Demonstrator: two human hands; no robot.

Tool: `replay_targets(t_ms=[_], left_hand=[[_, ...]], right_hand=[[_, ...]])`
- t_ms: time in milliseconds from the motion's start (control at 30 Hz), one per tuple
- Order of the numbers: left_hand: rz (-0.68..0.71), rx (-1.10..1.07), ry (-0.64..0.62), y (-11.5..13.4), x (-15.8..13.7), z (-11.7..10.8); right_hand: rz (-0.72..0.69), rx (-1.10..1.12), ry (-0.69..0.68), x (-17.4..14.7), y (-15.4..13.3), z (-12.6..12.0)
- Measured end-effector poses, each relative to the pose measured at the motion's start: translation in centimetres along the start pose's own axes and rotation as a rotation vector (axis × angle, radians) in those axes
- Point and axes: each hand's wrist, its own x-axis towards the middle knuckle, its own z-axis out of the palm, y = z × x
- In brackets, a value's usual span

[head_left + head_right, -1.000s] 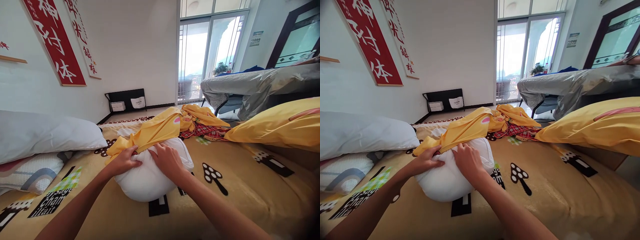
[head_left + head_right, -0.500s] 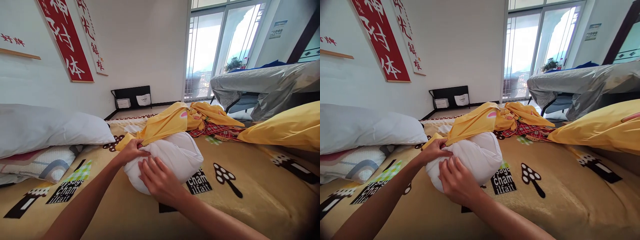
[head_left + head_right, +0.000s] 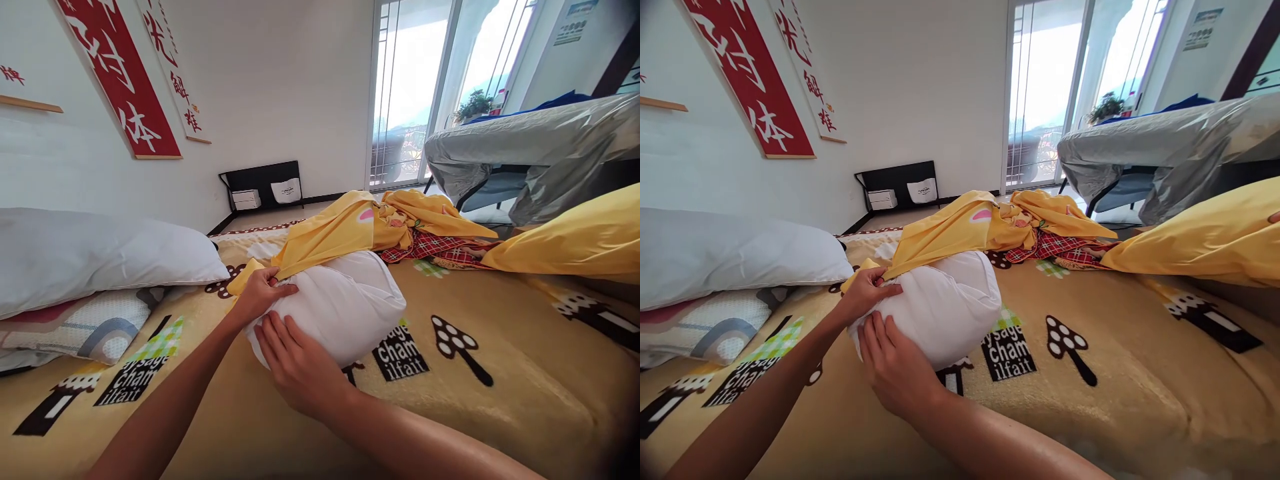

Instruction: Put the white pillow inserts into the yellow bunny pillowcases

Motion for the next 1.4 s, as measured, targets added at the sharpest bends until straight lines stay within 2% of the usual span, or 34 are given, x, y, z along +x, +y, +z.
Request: replay_targets(t_ms=[67, 233, 400, 467, 533, 633, 767, 833, 900, 967, 1000, 1033, 1133, 1167, 1200, 1300, 1400], left_hand=[[0.013, 0.058, 0.042, 0.1, 0.0, 0.1], [0.077, 0.194, 0.019, 0.5, -1.1, 0.0], [0.18, 0.405, 0.1, 1.1, -2.3, 0.9], [0.199, 0.435, 0.147, 1.3, -2.5, 1.4], [0.205, 0.393, 0.163, 1.4, -2.5, 1.8], [0.196, 0.294, 0.111, 1.8, -2.4, 2.1], [0.127, 0.39, 0.018, 3.0, -2.0, 2.5], [0.098, 0.457, 0.011, 3.3, -1.8, 2.9], [0.083, 0.492, 0.056, 3.1, -1.7, 3.3], [0.085, 0.485, 0.115, 2.4, -1.8, 3.5], [0.088, 0.464, 0.137, 1.9, -1.9, 3.4], [0.089, 0.439, 0.158, 1.3, -2.0, 3.3], [0.07, 0.37, 0.233, -0.4, -2.6, 2.4], [0.06, 0.359, 0.257, -0.8, -2.9, 2.1], [0.053, 0.355, 0.279, -1.2, -3.2, 1.8], [0.085, 0.392, 0.3, -1.4, -3.9, 1.0], [0.165, 0.41, 0.301, -0.5, -4.0, -0.1]], right_hand=[[0.013, 0.028, -0.086, 0.6, 0.2, 0.0], [0.071, 0.125, -0.387, 2.5, 1.3, -0.1], [0.087, 0.236, -0.583, 3.8, 2.7, 0.4], [0.076, 0.252, -0.611, 3.8, 3.0, 1.0], [0.067, 0.228, -0.58, 3.3, 2.9, 1.7], [0.071, 0.108, -0.443, 2.3, 2.1, 3.1], [-0.011, -0.029, -0.242, 1.2, 1.1, 3.5], [-0.103, -0.015, -0.142, 0.6, 1.5, 2.3], [-0.22, 0.055, -0.032, -0.9, 2.7, 0.2], [-0.31, 0.113, 0.055, -3.6, 4.7, -2.2], [-0.307, 0.112, 0.094, -5.3, 5.9, -3.4], [-0.243, 0.083, 0.115, -7.2, 7.2, -4.3], [0.139, -0.007, 0.173, -11.4, 10.0, -5.9], [0.218, 0.002, 0.169, -11.9, 10.5, -6.0], [0.242, 0.037, 0.147, -11.9, 10.6, -5.9], [0.189, 0.24, 0.027, -8.5, 10.0, -4.9], [0.233, 0.451, 0.012, -3.6, 9.3, -3.7]])
